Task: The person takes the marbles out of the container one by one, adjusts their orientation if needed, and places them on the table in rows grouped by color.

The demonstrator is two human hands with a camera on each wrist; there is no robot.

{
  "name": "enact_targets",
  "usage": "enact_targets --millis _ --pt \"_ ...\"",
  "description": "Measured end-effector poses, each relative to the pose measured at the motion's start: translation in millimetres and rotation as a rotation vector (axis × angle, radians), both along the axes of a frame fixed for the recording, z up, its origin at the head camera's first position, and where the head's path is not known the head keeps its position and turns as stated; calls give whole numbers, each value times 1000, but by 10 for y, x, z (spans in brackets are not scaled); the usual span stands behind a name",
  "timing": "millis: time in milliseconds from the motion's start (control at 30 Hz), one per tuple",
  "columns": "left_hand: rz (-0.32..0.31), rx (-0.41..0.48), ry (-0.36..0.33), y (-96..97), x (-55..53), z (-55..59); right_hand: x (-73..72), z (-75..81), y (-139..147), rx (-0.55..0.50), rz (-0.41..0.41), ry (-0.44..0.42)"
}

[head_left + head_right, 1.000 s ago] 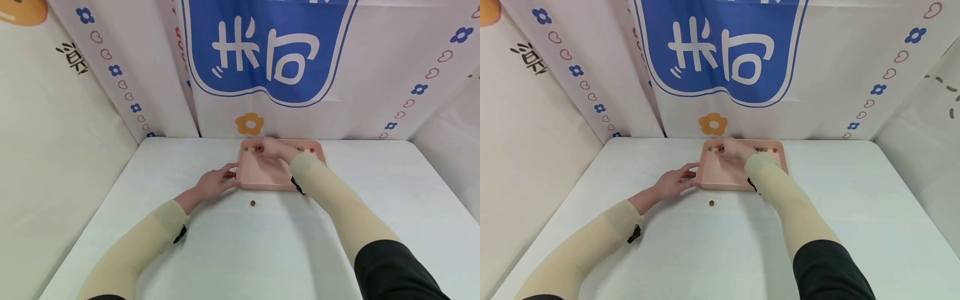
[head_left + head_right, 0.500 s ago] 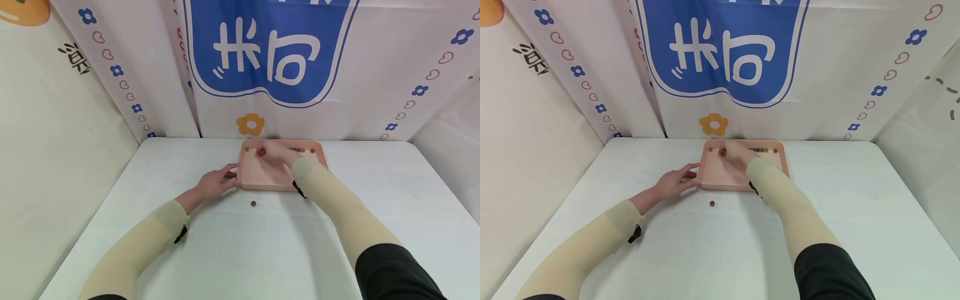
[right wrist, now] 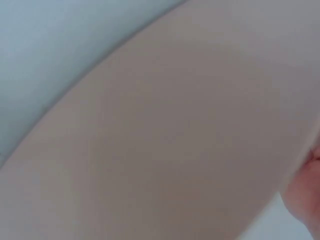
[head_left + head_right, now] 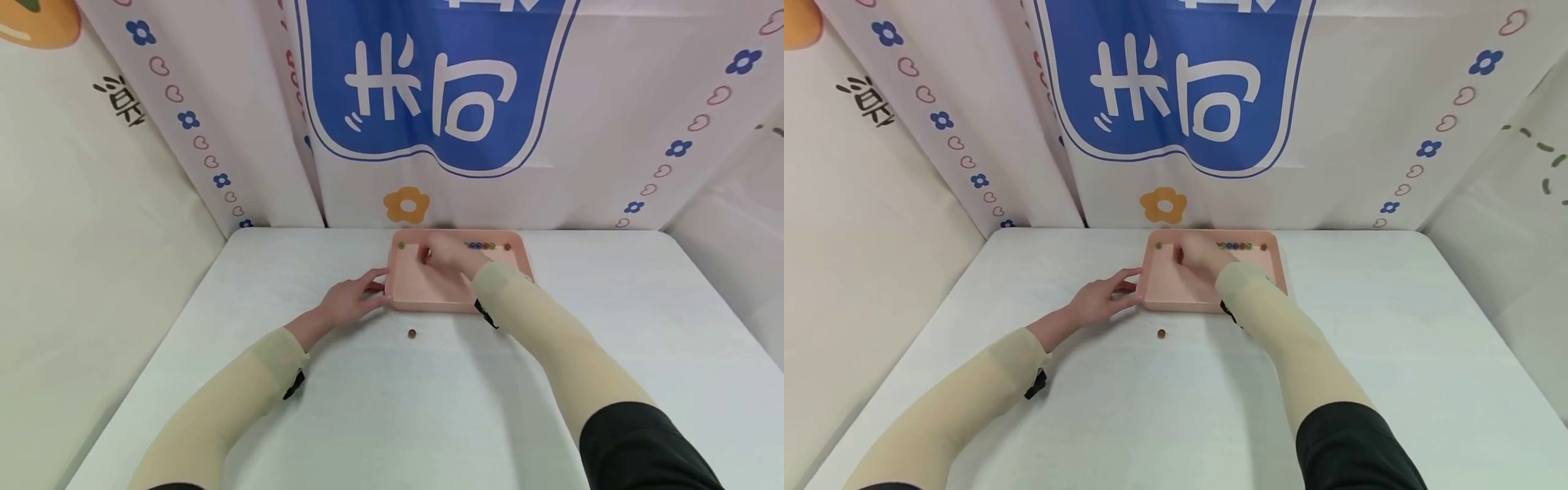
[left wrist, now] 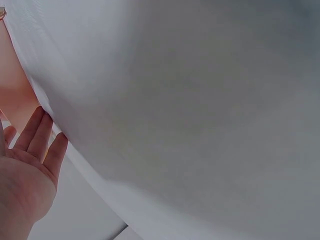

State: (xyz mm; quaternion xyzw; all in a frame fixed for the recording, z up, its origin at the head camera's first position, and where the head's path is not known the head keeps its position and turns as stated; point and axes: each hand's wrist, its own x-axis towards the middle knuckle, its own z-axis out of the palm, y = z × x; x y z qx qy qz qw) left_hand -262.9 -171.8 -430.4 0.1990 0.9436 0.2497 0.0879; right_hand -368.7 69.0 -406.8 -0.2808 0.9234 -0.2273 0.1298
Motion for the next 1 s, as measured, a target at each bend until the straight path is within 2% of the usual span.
enact_targets --millis 333,433,567,700,833,933,1000 --pt "9 10 5 18 18 -5 9 29 64 20 21 -46" --pt "13 9 8 14 18 -5 51 104 105 -7 -4 -100" --pt "22 5 7 -5 17 -5 77 223 140 -66 -23 -108" --pt "20 4 9 -23 9 -8 92 297 174 -131 -11 -71" --pt "14 3 11 -22 11 0 186 351 236 -201 -6 -90" --pt "7 3 11 -13 15 2 300 375 297 -248 -10 -118" --pt "1 3 10 -6 17 4 386 384 329 -262 -2 -107"
